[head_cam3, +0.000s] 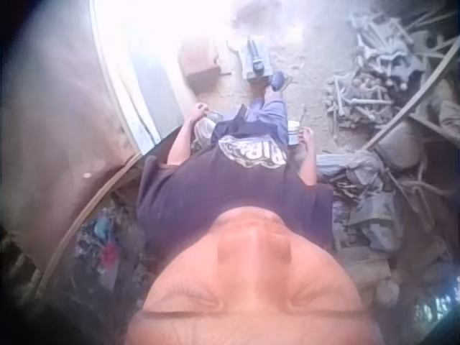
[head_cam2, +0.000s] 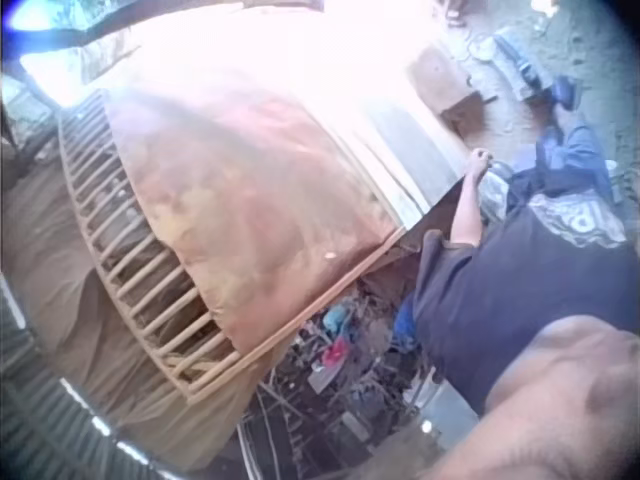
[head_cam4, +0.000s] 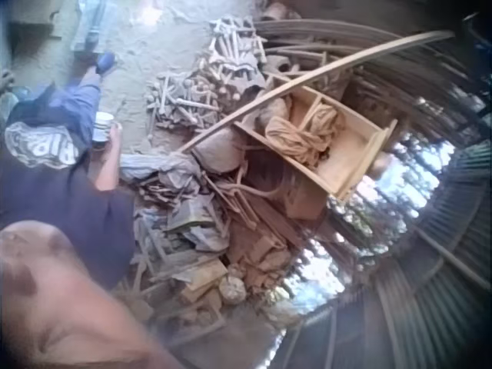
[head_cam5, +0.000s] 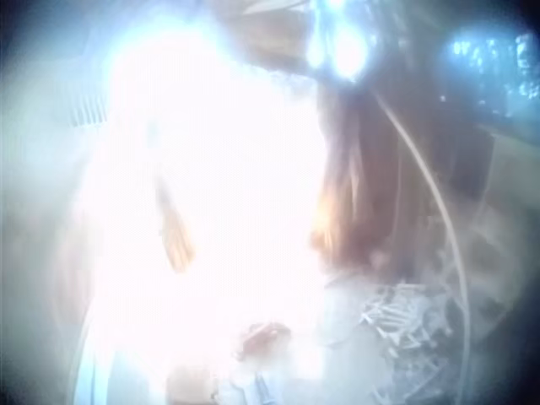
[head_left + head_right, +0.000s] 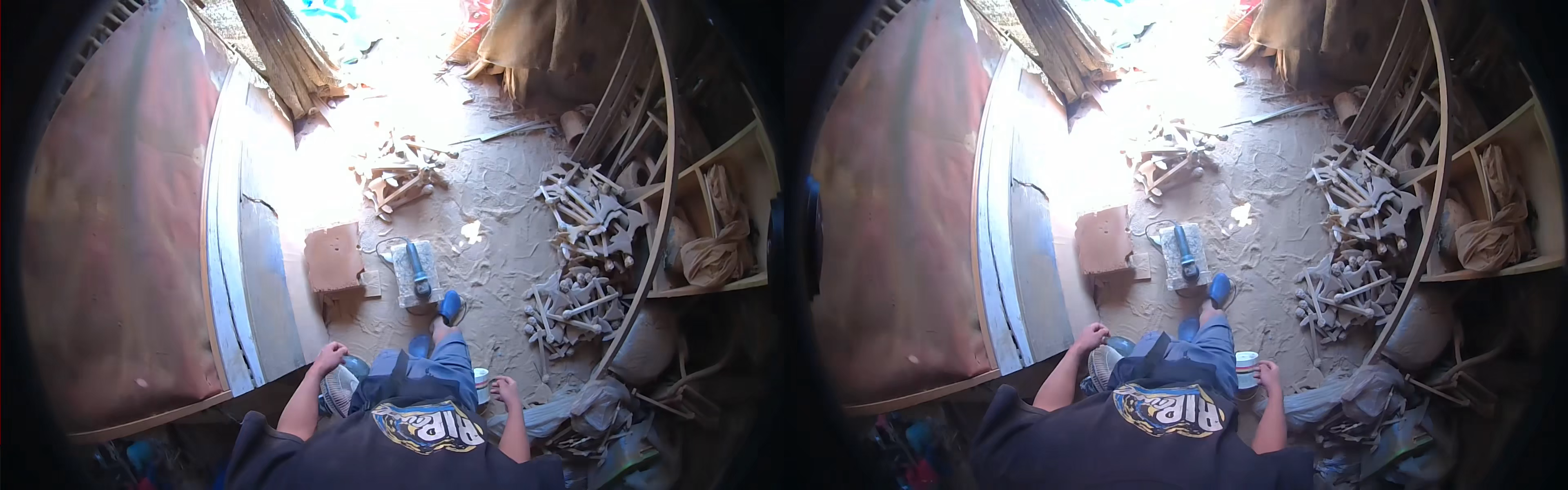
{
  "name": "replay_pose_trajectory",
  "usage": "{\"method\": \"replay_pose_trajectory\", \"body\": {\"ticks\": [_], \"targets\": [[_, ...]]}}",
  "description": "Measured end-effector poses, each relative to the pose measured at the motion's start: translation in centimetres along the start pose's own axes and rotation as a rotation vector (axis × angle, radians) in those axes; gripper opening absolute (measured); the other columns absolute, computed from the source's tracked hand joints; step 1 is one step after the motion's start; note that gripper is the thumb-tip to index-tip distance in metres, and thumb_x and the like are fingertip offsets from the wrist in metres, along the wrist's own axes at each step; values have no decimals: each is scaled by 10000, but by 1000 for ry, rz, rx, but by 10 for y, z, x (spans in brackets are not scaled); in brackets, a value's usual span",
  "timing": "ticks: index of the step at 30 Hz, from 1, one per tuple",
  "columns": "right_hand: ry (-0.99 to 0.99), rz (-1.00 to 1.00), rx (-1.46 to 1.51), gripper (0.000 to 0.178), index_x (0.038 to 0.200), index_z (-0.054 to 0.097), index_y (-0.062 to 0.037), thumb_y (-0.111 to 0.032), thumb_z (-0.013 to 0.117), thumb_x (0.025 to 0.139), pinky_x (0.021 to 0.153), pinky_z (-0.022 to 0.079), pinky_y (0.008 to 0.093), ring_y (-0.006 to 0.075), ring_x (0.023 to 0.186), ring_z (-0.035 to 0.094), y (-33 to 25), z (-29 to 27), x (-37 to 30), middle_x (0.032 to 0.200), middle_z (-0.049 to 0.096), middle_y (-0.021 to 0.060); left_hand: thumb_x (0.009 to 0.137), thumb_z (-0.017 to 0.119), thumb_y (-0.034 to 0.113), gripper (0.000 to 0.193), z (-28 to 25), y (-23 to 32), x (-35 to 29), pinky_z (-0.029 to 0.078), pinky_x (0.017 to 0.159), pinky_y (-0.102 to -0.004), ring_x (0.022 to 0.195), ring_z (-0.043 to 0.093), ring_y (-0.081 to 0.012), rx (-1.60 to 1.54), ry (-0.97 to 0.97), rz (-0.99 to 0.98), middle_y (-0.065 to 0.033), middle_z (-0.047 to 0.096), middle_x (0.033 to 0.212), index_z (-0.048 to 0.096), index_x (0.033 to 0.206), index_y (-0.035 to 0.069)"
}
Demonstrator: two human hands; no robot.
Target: The person sands the surface and edges of a wooden axe-shaped object using a power sander while sitting on the ground.
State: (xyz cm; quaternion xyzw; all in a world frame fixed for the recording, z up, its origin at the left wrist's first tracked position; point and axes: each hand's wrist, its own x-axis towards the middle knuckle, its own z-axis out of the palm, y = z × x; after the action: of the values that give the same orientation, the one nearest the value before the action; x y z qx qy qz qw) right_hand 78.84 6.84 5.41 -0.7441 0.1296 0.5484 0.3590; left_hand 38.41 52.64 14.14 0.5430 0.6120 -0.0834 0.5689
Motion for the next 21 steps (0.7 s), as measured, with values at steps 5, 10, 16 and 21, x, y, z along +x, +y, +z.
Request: {"method": "replay_pose_trajectory", "body": {"ticks": [5,10,16,21], "targets": [[-13,-16,95,275,1282,645,-93,-198,549,1047,522,547,305,160,755,739,-89,5,83,996,742,70,1028,714,332,411,13,-50,-24,538,1038,-390,1108,710,-217,344,-130,-136,-75,786,1218,769,1334,63],[19,-183,103,267,1274,650,-89,-191,555,1046,512,535,292,157,721,738,-183,7,121,988,743,66,1003,703,298,362,1,-26,-22,548,975,-402,1064,715,-217,51,-44,-226,-84,795,1173,790,1229,28],[50,-158,225,274,1276,656,-88,-192,534,1054,530,528,277,149,756,737,-256,35,122,1000,743,59,987,687,267,346,-80,102,59,561,924,-387,1039,712,-183,174,-64,-134,-121,796,1143,787,1201,14],[170,-54,466,266,1283,644,-86,-199,543,1064,526,519,279,155,725,708,-225,80,142,1015,726,68,1023,652,335,355,-114,333,191,579,819,-342,992,749,-191,430,-101,-124,-81,788,1109,755,1163,25]]}}
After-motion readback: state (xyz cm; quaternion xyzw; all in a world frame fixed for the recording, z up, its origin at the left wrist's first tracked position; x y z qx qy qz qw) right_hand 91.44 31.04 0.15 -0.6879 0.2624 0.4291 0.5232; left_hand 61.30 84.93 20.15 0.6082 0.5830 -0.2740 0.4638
